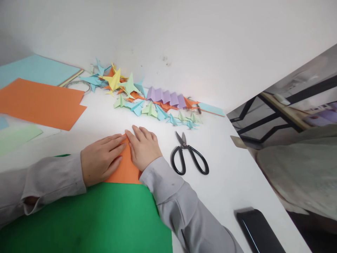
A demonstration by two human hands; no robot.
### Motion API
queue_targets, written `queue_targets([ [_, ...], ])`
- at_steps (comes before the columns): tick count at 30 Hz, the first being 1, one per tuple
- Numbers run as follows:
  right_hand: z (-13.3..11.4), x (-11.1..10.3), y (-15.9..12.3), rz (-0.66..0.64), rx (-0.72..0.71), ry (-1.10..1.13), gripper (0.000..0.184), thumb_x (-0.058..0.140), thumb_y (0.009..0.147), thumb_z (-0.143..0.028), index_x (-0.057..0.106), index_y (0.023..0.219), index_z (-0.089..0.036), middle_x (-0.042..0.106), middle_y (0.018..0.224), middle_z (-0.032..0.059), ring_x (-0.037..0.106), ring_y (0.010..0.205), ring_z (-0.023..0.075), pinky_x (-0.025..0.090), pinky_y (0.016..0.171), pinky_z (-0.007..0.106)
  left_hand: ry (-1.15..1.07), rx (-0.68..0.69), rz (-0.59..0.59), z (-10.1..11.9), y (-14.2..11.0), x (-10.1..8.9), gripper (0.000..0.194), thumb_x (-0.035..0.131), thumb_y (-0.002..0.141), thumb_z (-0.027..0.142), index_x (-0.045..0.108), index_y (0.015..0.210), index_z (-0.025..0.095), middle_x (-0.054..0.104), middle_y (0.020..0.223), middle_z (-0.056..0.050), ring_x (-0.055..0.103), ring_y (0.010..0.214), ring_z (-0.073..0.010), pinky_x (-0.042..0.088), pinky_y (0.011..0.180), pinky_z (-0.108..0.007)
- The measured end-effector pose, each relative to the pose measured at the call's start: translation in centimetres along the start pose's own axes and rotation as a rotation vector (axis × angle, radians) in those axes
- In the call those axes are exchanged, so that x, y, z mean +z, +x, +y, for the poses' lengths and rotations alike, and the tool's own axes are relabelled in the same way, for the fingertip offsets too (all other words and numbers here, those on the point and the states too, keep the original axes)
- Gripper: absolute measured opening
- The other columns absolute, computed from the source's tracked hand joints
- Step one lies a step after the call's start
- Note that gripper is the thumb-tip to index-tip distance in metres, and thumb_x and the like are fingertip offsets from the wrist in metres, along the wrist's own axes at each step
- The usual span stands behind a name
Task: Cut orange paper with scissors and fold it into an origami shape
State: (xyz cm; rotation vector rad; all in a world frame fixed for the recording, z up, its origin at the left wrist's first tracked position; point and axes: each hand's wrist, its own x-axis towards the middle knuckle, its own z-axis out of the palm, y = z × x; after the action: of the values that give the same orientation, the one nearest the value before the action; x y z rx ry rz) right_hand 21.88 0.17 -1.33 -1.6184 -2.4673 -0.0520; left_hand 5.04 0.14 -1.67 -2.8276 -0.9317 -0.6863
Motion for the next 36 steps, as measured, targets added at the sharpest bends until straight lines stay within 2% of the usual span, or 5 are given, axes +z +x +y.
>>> queue_targets([
  [6, -0.09, -0.13, 0.15, -0.015, 0.007, -0.021, 0.044, 0.033, 0.087, -0.024, 0.04, 0.13, -0.021, 0.037, 0.139, 0.0056, 0.032, 0.123, 0.0256, 0.03, 0.095, 0.043, -0.032, -0.011, -0.014, 0.03, 0.0, -0.05, 0.039, 0.037, 0.082, 0.02, 0.058, 0.108, 0.0, 0.055, 0.117, -0.022, 0.047, 0.113, -0.0298, 0.042, 0.097, -0.045],
  [11, -0.11, -0.12, 0.17, -0.01, 0.025, -0.002, 0.044, 0.03, 0.088, -0.026, 0.041, 0.129, -0.014, 0.039, 0.138, 0.0064, 0.033, 0.123, 0.0239, 0.03, 0.097, 0.041, -0.043, -0.02, -0.028, 0.12, 0.0, -0.16, 0.037, 0.038, 0.081, 0.019, 0.058, 0.107, 0.001, 0.055, 0.116, -0.021, 0.047, 0.113, -0.0297, 0.042, 0.096, -0.045],
  [16, 0.0, -0.05, 0.13, 0.003, 0.025, -0.001, 0.044, 0.031, 0.088, -0.026, 0.04, 0.13, -0.013, 0.04, 0.137, 0.0076, 0.034, 0.123, 0.0234, 0.031, 0.097, 0.041, -0.04, -0.023, -0.026, 0.1, -0.03, -0.17, 0.036, 0.038, 0.081, 0.019, 0.059, 0.106, 0.004, 0.056, 0.116, -0.019, 0.048, 0.112, -0.0287, 0.042, 0.096, -0.045],
  [22, -0.03, -0.14, 0.11, -0.009, 0.014, -0.004, 0.044, 0.029, 0.089, -0.026, 0.04, 0.13, -0.019, 0.038, 0.139, 0.0041, 0.034, 0.123, 0.0245, 0.031, 0.096, 0.042, -0.055, -0.016, -0.038, 0.01, 0.03, -0.17, 0.037, 0.039, 0.081, 0.019, 0.058, 0.107, 0.001, 0.055, 0.117, -0.021, 0.046, 0.115, -0.0289, 0.04, 0.098, -0.044],
  [36, 0.04, 0.01, 0.1, -0.006, 0.007, -0.011, 0.043, 0.03, 0.089, -0.025, 0.041, 0.13, -0.019, 0.038, 0.139, 0.0049, 0.034, 0.123, 0.0251, 0.032, 0.095, 0.042, -0.025, -0.012, -0.041, 0.01, -0.02, -0.14, 0.039, 0.037, 0.082, 0.02, 0.057, 0.109, 0.001, 0.055, 0.118, -0.02, 0.046, 0.115, -0.0283, 0.04, 0.098, -0.043],
])
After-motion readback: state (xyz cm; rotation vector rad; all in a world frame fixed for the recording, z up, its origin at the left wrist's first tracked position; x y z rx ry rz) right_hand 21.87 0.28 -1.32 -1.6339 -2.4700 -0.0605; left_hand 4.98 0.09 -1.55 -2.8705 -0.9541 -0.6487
